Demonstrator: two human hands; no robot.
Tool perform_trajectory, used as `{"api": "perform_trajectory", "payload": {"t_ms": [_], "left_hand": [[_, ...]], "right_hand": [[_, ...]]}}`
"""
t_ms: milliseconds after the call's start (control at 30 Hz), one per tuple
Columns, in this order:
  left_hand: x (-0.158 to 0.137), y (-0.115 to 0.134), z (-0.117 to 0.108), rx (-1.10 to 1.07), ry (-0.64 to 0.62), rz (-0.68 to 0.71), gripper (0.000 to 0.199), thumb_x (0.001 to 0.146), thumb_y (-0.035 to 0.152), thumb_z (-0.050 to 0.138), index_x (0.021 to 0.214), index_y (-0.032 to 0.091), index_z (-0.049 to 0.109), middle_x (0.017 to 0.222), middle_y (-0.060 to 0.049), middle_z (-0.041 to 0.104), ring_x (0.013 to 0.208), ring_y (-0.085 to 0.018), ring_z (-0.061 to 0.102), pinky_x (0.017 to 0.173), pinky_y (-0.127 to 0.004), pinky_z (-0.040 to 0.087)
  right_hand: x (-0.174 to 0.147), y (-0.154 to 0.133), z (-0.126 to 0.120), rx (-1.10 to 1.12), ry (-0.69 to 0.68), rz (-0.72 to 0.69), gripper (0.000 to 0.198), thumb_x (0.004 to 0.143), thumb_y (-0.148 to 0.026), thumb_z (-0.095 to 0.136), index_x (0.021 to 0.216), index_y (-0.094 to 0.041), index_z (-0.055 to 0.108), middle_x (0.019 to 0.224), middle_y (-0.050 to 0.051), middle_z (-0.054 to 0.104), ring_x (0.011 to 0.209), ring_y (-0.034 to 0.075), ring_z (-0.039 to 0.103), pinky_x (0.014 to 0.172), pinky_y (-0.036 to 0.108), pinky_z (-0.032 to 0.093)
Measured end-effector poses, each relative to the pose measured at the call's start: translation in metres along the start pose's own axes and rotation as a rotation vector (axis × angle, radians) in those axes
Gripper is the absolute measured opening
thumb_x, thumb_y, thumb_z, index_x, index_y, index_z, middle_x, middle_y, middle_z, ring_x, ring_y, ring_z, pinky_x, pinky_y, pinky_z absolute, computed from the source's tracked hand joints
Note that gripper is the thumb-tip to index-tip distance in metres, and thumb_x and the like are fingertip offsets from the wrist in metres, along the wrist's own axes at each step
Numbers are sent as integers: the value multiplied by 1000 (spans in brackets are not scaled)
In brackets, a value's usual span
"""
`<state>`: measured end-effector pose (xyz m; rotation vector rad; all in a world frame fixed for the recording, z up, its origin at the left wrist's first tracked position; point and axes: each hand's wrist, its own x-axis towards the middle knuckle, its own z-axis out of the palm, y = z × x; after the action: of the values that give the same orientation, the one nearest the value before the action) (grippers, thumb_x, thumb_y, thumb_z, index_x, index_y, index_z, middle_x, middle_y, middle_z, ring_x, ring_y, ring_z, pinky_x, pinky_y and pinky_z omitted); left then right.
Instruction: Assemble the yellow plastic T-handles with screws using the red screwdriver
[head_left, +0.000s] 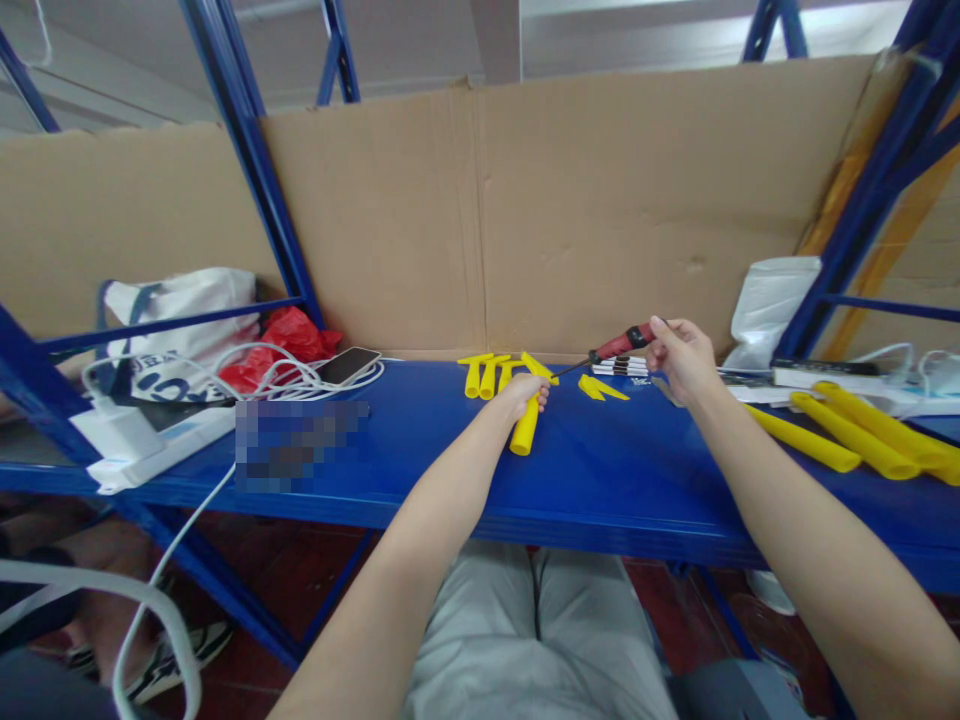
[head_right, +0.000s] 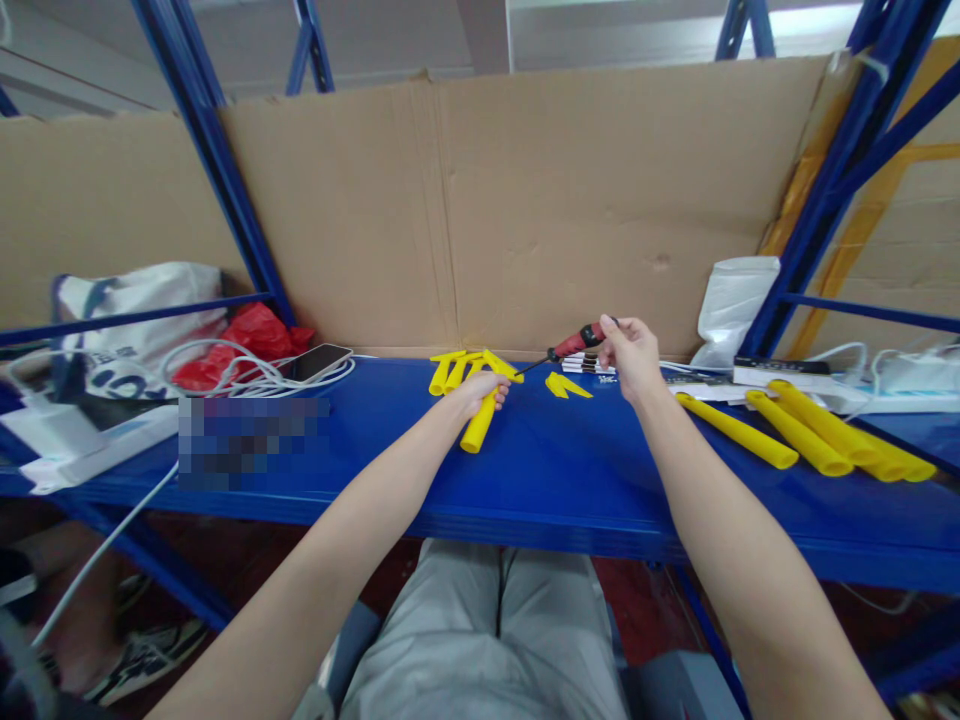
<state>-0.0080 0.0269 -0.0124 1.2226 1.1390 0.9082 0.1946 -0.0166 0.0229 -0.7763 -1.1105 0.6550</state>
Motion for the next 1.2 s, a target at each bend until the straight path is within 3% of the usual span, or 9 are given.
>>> {"api": "perform_trajectory", "payload": {"t_ms": [333, 667, 933, 1200], "left_hand": [[-3, 2, 1, -31, 12, 12, 21, 77, 5, 45, 60, 17, 40, 43, 6, 38, 35, -4, 34, 40, -19, 27], [1, 0, 1, -21, -3, 21, 20, 77, 8, 48, 61, 17, 39, 42, 7, 37, 34, -3, 32, 38, -18, 26], [-1, 0, 2, -24, 16, 28, 19, 78, 8, 48, 62, 16, 40, 42, 7, 38, 34, -3, 33, 38, -17, 27], [-6, 2, 3, -12, 16, 27, 20, 79, 6, 45, 62, 16, 41, 43, 7, 38, 34, -3, 33, 39, -18, 28]], "right_hand": [[2, 1, -2, -7, 35, -74, 33, 65, -42, 69, 67, -21, 43, 41, -10, 38, 31, 6, 39, 31, 19, 32], [-4, 2, 2, -47, -142, 142, 35, 62, -43, 71, 63, -20, 45, 39, -8, 40, 32, 8, 41, 31, 19, 31], [-10, -2, 3, -455, -278, 462, 21, 75, -31, 61, 68, -17, 47, 44, -4, 45, 35, 6, 42, 32, 17, 31], [-15, 6, 1, -788, -563, 458, 22, 78, -35, 58, 78, -17, 46, 57, -2, 50, 48, 6, 47, 39, 16, 37]]}}
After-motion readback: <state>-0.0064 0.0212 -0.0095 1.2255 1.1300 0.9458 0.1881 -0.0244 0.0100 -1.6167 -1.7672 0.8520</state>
